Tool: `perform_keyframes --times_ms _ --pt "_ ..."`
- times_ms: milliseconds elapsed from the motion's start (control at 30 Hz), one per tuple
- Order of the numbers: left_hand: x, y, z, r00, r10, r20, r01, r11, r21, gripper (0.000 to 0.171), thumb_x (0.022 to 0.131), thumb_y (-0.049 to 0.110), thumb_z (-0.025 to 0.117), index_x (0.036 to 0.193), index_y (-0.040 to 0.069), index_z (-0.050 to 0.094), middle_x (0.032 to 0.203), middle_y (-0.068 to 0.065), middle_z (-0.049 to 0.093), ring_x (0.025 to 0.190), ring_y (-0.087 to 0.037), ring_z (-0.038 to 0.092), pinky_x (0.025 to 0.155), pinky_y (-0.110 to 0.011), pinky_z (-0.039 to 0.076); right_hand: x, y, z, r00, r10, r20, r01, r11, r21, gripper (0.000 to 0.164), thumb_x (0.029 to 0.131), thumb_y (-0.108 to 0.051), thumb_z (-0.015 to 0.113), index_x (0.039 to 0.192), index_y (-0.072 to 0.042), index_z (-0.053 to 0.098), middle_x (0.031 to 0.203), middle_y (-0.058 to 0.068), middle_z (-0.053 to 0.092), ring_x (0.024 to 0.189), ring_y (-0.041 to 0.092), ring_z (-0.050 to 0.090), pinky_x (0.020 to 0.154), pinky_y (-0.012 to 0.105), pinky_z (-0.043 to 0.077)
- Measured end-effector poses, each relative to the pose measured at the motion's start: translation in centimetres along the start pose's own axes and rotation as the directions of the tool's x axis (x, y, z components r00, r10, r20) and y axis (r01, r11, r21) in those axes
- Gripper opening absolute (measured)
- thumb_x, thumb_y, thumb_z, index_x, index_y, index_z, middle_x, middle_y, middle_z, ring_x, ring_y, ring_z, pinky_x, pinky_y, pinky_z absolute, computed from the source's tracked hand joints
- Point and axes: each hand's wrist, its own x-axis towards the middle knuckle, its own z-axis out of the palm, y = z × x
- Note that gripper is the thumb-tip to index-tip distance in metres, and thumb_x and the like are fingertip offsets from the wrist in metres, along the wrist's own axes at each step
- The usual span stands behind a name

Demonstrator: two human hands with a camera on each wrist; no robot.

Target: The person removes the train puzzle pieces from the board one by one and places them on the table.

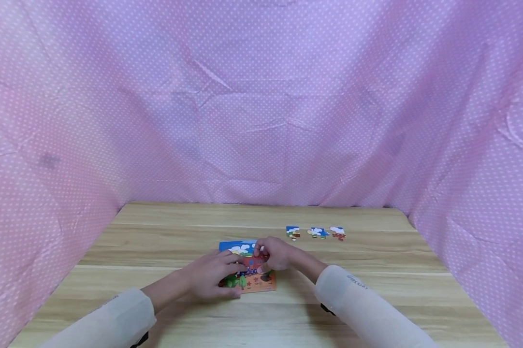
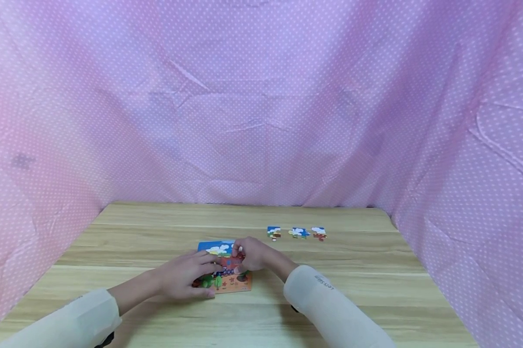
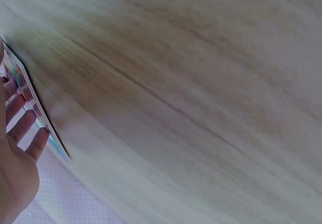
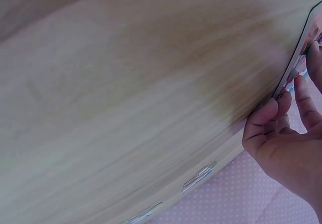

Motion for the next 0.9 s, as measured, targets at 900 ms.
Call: perform_keyframes --times_ms 900 --pt "-0.10 -0.11 0.11 1.000 -0.016 0.000 0.016 0.998 -0.053 0.068 0.098 0.069 0.049 0.145 0.020 0.059 0.152 0.003 0.051 0.142 -0.020 0.042 0.114 -0.061 0.035 -0.40 -0.18 0.33 0.997 -0.059 -0.050 0.059 0.998 -0.013 0.030 0.084 -0.004 0.084 0.103 -0.012 0.063 0.094 0.005 0.059 0.083 0.017 0.053 0.072 0.029 0.047"
